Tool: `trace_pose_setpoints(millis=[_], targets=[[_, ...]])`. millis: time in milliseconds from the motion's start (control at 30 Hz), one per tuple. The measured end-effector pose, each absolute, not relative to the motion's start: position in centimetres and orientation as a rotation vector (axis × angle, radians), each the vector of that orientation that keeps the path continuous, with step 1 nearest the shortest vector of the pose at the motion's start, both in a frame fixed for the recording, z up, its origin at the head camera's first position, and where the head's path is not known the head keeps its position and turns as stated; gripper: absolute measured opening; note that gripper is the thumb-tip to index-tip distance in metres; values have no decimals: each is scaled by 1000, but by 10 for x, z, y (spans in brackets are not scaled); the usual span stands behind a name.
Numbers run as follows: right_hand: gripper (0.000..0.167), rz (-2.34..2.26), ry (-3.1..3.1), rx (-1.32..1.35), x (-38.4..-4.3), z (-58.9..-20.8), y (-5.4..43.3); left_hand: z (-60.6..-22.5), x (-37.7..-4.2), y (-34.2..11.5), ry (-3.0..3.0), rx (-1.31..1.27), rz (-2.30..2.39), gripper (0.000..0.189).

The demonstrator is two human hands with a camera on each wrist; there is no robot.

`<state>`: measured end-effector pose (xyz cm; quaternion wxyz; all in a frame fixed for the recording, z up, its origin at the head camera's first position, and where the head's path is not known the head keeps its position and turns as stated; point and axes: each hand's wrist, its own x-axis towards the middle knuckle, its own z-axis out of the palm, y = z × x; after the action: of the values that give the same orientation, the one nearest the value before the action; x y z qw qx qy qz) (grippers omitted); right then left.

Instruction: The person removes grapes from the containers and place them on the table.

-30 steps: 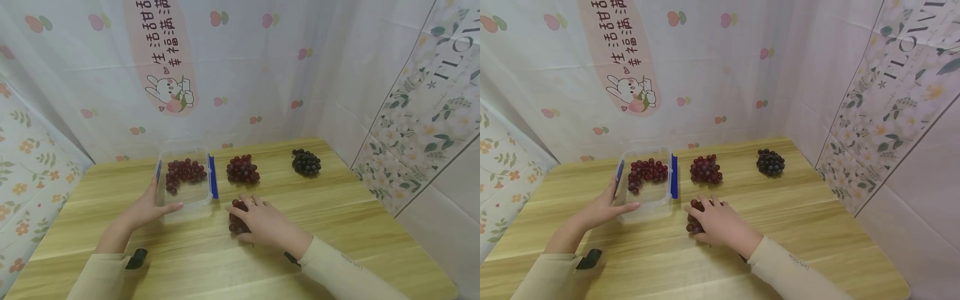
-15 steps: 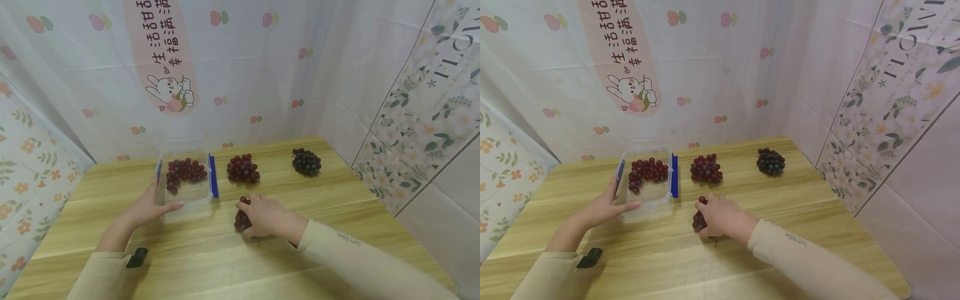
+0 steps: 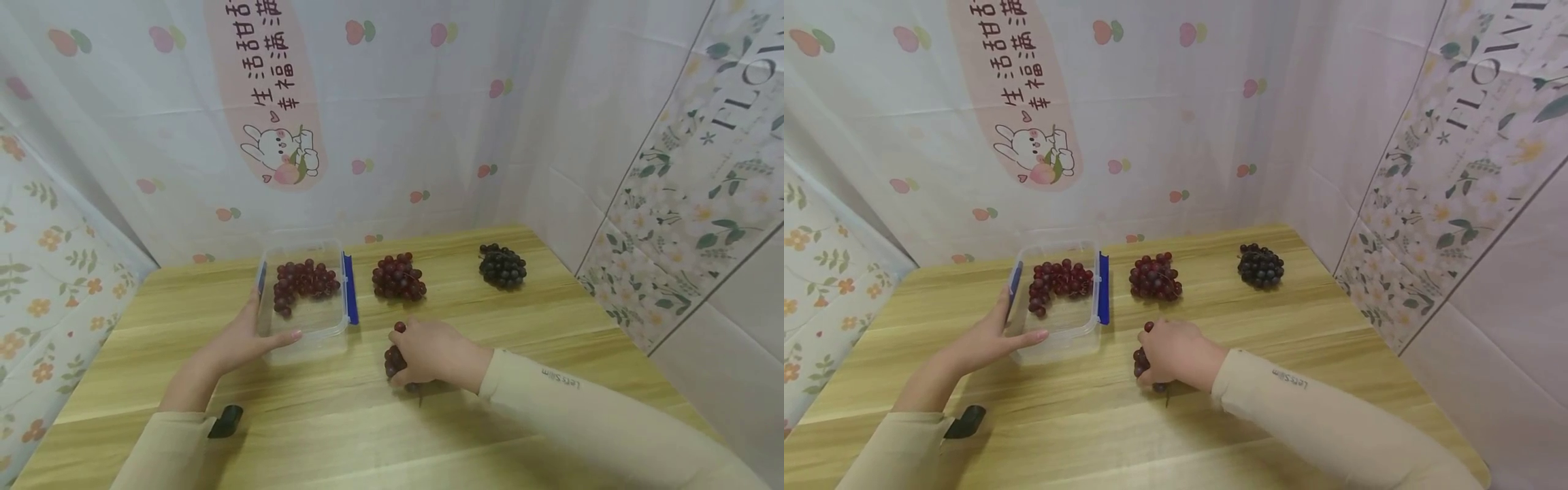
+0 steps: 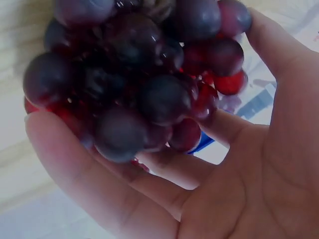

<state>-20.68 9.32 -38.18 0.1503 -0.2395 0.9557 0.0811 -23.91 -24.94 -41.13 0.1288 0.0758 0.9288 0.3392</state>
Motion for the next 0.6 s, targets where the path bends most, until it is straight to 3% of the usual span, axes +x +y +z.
trace_pose_setpoints(millis=[600], targets=[[86,319,2705,-692,-219,-363,91,-409,-238,-247,2690,219,1004,142]])
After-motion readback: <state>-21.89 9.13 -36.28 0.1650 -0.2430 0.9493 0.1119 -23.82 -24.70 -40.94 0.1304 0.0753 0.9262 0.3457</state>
